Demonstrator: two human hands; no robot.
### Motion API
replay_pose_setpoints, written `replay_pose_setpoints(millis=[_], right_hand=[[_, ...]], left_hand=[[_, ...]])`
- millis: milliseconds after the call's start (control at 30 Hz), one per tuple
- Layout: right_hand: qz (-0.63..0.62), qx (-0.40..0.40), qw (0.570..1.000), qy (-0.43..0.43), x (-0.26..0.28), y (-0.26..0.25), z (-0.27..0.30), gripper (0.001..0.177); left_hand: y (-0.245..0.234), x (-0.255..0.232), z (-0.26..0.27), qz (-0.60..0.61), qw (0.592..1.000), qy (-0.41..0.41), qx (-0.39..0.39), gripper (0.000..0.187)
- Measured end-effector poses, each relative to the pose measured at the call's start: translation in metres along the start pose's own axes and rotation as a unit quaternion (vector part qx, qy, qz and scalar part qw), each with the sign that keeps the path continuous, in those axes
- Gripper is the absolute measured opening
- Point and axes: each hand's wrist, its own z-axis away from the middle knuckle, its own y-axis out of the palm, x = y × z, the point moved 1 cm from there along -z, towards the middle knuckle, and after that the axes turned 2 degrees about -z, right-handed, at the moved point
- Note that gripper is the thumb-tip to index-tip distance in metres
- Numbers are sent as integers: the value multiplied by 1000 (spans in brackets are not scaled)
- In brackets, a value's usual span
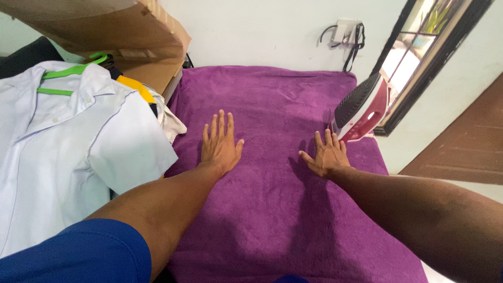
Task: The person removes a light blue shirt from a hanger, buttons it, and lays it flat on a purple towel. They then use a red iron to smooth the shirt, focusing on the front and sleeves while adjusting the fabric with their hands.
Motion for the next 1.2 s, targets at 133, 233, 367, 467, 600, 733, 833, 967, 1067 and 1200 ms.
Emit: replay_pose_setpoints(millis=[133,233,367,467,600,733,833,967,1067,1200], right_hand=[[4,8,1000,-7,17,-9,2,96],[-2,1,1000,-14,33,-16,-2,97],[-17,-17,999,-23,50,-25,-9,97],[-26,-16,999,-19,54,-26,-6,97],[-33,-12,999,-12,49,-23,5,97],[-14,-2,1000,11,39,-24,13,96],[-14,-12,1000,15,29,-29,16,97],[-8,-16,1000,14,22,-32,20,96],[-1,-12,1000,17,21,-34,22,95],[-7,-21,1000,-2,20,-34,25,96]], left_hand=[[-2,9,2,36,999,1,-13,85],[-6,18,1,37,999,-3,-18,84],[-9,24,1,27,1000,-2,-14,85],[-11,25,1,22,1000,8,-9,84],[-13,21,0,16,999,28,-10,83],[-15,13,-1,19,999,35,2,82],[-18,9,0,20,999,41,1,81],[-21,4,-1,15,999,47,-2,81],[-24,1,-1,9,999,51,-6,81],[-27,-1,4,-2,999,44,-22,81]])
